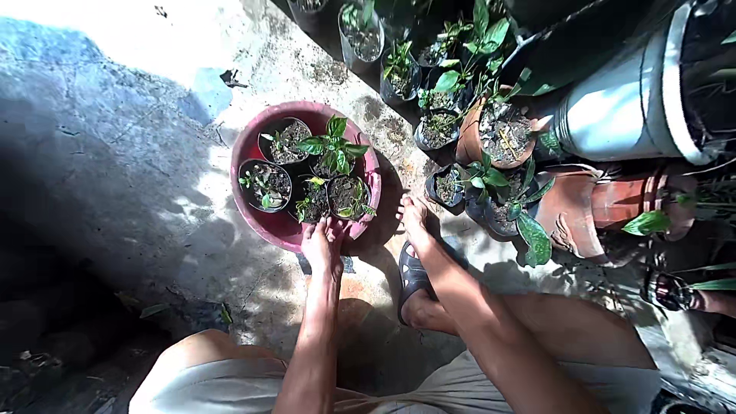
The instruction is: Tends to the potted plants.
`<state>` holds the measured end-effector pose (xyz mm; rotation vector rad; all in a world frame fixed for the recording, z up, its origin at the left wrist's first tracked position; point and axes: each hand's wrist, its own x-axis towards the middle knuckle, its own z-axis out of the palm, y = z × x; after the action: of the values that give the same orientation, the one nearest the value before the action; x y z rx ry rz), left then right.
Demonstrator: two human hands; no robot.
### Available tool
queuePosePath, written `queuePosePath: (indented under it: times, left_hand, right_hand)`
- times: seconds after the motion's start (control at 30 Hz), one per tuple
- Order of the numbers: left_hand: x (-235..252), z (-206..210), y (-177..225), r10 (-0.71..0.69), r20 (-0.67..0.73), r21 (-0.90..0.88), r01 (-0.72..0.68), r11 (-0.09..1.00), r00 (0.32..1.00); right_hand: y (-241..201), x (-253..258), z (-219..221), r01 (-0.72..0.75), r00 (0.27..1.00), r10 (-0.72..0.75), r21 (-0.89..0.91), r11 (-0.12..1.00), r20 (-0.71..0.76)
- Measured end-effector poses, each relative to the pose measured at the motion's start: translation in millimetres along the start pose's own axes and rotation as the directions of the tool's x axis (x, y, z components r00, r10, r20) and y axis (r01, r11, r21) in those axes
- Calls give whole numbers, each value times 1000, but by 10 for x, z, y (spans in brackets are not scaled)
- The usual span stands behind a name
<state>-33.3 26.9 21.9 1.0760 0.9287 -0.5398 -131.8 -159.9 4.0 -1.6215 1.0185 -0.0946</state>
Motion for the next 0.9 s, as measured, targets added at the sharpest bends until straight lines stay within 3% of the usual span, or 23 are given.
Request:
queuePosePath:
  times: [0.07, 0.13, 0.3, 0.37, 0.5, 0.7, 0.9]
  left_hand:
    - [-23, -81, 25, 99, -121, 57, -93, 994, 988]
    - [-51, -295, -6, 179, -210, 148, -150, 977, 961]
    - [162, -606, 8, 270, -389, 270, -172, 948, 881]
    - [238, -659, -34, 281, -332, 268, -195, 943, 900]
    - [268, -634, -18, 253, -161, 244, -210, 947, 954]
    - [280, -694, 2, 217, -139, 208, -186, 960, 966]
    - [343, -750, 21, 179, -112, 108, -168, 980, 977]
  right_hand:
    - [474, 578, 120, -196, 974, 203, 75, 978, -104]
    - [409, 615, 120, -347, 920, 355, 76, 935, -167]
    - [-50, 863, 129, -211, 970, 215, 43, 977, -117]
    - [-204, 1124, 219, -161, 974, 178, 127, 979, -140]
    - [-570, 1534, 360, -205, 976, 215, 209, 956, -27]
    - [-1079, 2111, 407, -260, 965, 258, 356, 898, 55]
    - [-1230, 2415, 461, -267, 955, 297, 427, 864, -5]
